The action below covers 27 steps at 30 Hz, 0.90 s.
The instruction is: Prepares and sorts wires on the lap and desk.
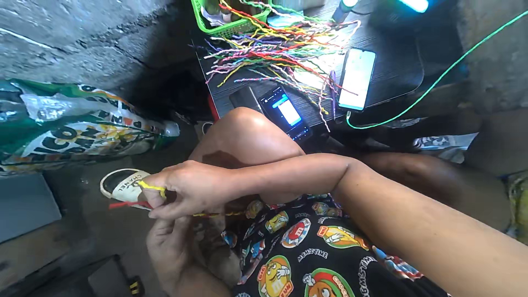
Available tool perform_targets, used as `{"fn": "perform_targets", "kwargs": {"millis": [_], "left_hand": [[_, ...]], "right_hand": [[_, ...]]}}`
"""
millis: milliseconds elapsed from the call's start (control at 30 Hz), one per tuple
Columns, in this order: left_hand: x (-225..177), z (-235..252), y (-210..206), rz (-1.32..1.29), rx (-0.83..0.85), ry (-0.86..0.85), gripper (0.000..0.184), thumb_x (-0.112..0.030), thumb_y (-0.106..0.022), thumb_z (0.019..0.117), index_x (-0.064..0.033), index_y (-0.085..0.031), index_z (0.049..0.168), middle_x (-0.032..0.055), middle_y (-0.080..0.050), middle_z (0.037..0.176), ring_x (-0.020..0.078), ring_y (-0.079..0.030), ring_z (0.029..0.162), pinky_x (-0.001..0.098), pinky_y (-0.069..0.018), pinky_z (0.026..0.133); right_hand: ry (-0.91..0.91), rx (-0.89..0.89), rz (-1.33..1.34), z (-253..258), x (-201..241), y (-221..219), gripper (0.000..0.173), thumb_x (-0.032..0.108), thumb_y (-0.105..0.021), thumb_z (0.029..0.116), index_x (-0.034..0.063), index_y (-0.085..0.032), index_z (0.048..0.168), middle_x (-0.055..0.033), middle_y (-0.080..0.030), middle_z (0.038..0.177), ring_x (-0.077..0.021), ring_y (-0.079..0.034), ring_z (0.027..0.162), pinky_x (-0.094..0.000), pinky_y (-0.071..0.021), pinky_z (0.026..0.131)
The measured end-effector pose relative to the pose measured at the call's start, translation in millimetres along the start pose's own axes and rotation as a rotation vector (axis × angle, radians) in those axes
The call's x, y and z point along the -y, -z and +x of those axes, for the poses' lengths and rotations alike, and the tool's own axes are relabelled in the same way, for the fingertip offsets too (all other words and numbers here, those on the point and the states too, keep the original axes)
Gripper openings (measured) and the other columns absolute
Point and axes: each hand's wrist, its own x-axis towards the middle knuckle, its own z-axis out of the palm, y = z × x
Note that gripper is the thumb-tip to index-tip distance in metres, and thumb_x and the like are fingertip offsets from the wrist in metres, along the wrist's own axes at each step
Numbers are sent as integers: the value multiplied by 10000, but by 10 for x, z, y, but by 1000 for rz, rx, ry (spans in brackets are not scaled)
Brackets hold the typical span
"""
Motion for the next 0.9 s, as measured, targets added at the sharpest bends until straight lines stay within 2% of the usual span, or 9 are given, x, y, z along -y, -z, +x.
{"fn": "perform_targets", "kwargs": {"millis": [100,233,333,433,500,567,700,767,900], "left_hand": [[1,19,-28,2,-5,63,118,-325,-763,890,-243,-779,974,-105,-768,904,-1,-706,821,174,-579,783],[5,60,-81,36,-28,106,108,-250,-808,840,-247,-754,934,-122,-750,845,-11,-687,752,173,-575,720],[1,88,-127,54,-73,84,198,-111,-783,825,-219,-691,963,-137,-745,882,-16,-687,806,175,-578,751],[13,105,-134,34,-67,66,205,-274,-811,849,-223,-705,1016,-129,-752,935,-5,-697,870,188,-581,799],[14,108,-111,22,-40,72,206,-433,-735,892,-265,-734,1011,-145,-749,941,-21,-690,881,170,-569,808],[27,110,-62,28,-2,67,210,-486,-664,930,-303,-751,985,-156,-741,916,-40,-678,848,157,-560,771],[10,121,-64,30,-47,41,137,-393,-749,889,-274,-777,951,-131,-758,922,-32,-690,868,166,-566,808],[-6,135,-99,65,-117,37,40,-266,-772,889,-240,-766,919,-130,-755,895,-27,-688,849,167,-564,796],[-38,149,-185,180,-222,44,236,48,-619,877,-178,-674,916,-158,-729,851,-39,-680,815,161,-571,763]], "right_hand": [[17,-9,-20,-15,16,48,119,33,-696,917,-67,-679,979,-129,-627,786,-156,-605,691,-272,-493,596],[58,-65,-23,-28,6,97,76,13,-700,903,-60,-680,907,-137,-643,796,-174,-620,754,-298,-498,656],[73,-86,-3,-29,-1,106,78,7,-702,896,-69,-685,907,-151,-649,815,-187,-627,776,-311,-503,673],[79,-101,8,-16,-14,126,86,14,-693,909,-70,-679,925,-150,-646,809,-183,-626,776,-308,-504,673],[84,-115,19,-12,-30,132,92,12,-695,905,-75,-678,930,-150,-644,800,-180,-626,769,-303,-504,670],[92,-115,25,-14,-47,119,103,7,-702,896,-82,-681,945,-154,-651,805,-182,-631,773,-305,-508,674],[90,-84,26,-21,-39,104,127,19,-713,897,-81,-684,971,-161,-660,826,-200,-641,792,-320,-519,693],[103,-82,23,-26,-41,112,109,8,-714,890,-79,-672,939,-157,-643,802,-200,-625,771,-319,-505,679],[97,-95,5,-35,-43,112,108,25,-709,904,-76,-680,932,-144,-637,788,-183,-615,754,-305,-496,666]]}}
